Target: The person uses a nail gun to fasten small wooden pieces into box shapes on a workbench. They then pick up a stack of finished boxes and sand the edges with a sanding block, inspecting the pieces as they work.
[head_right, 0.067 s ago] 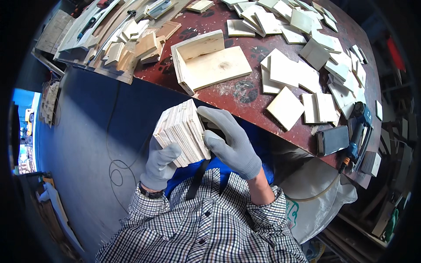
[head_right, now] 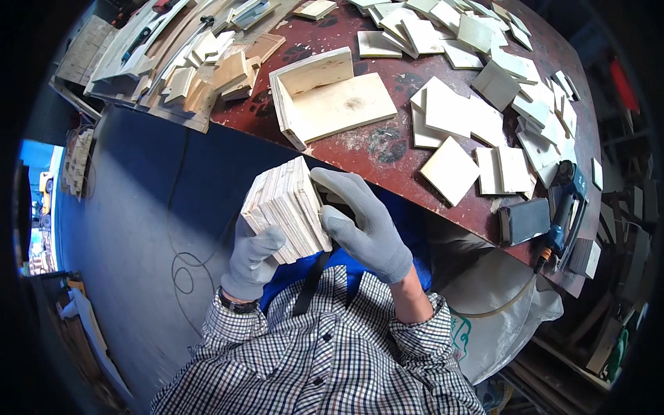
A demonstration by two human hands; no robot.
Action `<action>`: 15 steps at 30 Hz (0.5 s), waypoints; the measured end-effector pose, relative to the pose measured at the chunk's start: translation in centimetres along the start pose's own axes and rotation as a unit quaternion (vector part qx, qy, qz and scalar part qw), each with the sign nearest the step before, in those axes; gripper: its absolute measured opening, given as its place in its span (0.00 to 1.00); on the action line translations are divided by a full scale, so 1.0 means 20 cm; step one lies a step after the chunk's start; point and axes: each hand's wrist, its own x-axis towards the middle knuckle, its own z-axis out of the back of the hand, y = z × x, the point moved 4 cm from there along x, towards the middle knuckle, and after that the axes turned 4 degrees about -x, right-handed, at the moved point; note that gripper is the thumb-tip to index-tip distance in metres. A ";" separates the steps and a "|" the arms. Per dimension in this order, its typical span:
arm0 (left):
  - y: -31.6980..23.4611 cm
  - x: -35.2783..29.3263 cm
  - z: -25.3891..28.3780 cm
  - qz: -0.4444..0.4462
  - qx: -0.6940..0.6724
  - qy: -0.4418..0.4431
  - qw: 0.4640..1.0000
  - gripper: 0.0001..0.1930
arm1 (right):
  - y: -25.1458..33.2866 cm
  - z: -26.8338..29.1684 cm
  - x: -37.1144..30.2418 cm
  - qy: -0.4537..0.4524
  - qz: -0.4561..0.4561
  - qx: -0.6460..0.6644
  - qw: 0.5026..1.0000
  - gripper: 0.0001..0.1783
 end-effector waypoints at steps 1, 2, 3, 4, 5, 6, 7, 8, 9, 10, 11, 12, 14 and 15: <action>0.01 0.00 0.01 -0.003 -0.004 0.004 1.000 0.51 | 0.00 0.00 0.00 0.000 0.003 0.004 1.000 0.33; 0.01 0.00 0.01 0.000 -0.004 0.000 1.000 0.51 | 0.00 0.00 0.00 0.000 0.007 0.007 1.000 0.33; 0.00 0.00 0.01 0.002 -0.004 -0.004 1.000 0.51 | 0.00 0.00 0.00 -0.001 0.001 0.005 1.000 0.33; 0.00 0.00 0.02 0.005 -0.003 -0.008 1.000 0.51 | -0.01 -0.01 0.00 -0.002 -0.005 0.002 1.000 0.34; 0.00 0.00 0.02 0.004 -0.003 -0.006 1.000 0.51 | -0.01 -0.01 -0.01 -0.002 -0.010 0.000 1.000 0.34; 0.01 0.00 0.02 0.003 -0.003 -0.004 1.000 0.51 | -0.01 0.00 -0.01 0.000 -0.013 -0.001 1.000 0.34; 0.00 -0.01 0.02 0.002 -0.002 -0.005 1.000 0.51 | -0.01 0.00 -0.01 0.003 -0.016 0.000 1.000 0.34; 0.00 -0.01 0.02 -0.003 0.008 -0.004 1.000 0.52 | -0.01 0.00 -0.01 0.007 -0.019 0.001 1.000 0.34; 0.00 0.00 0.02 -0.008 0.018 -0.004 1.000 0.52 | -0.01 0.00 -0.01 0.009 -0.021 0.001 1.000 0.34; 0.01 0.00 0.02 -0.013 0.028 -0.003 1.000 0.52 | -0.01 0.00 -0.01 0.011 -0.022 -0.001 1.000 0.34; 0.00 0.00 0.02 -0.018 0.035 -0.008 0.999 0.52 | -0.01 -0.01 -0.01 0.013 -0.024 -0.002 1.000 0.34; 0.00 0.00 0.01 -0.023 0.041 -0.013 0.999 0.53 | -0.01 -0.01 -0.01 0.014 -0.023 0.007 1.000 0.34; -0.01 0.00 0.01 -0.030 0.046 -0.016 0.998 0.54 | -0.02 -0.01 -0.02 0.016 -0.021 0.025 0.999 0.34; -0.01 0.00 0.01 -0.032 0.044 -0.014 0.998 0.54 | -0.02 -0.02 -0.02 0.017 -0.017 0.024 0.999 0.34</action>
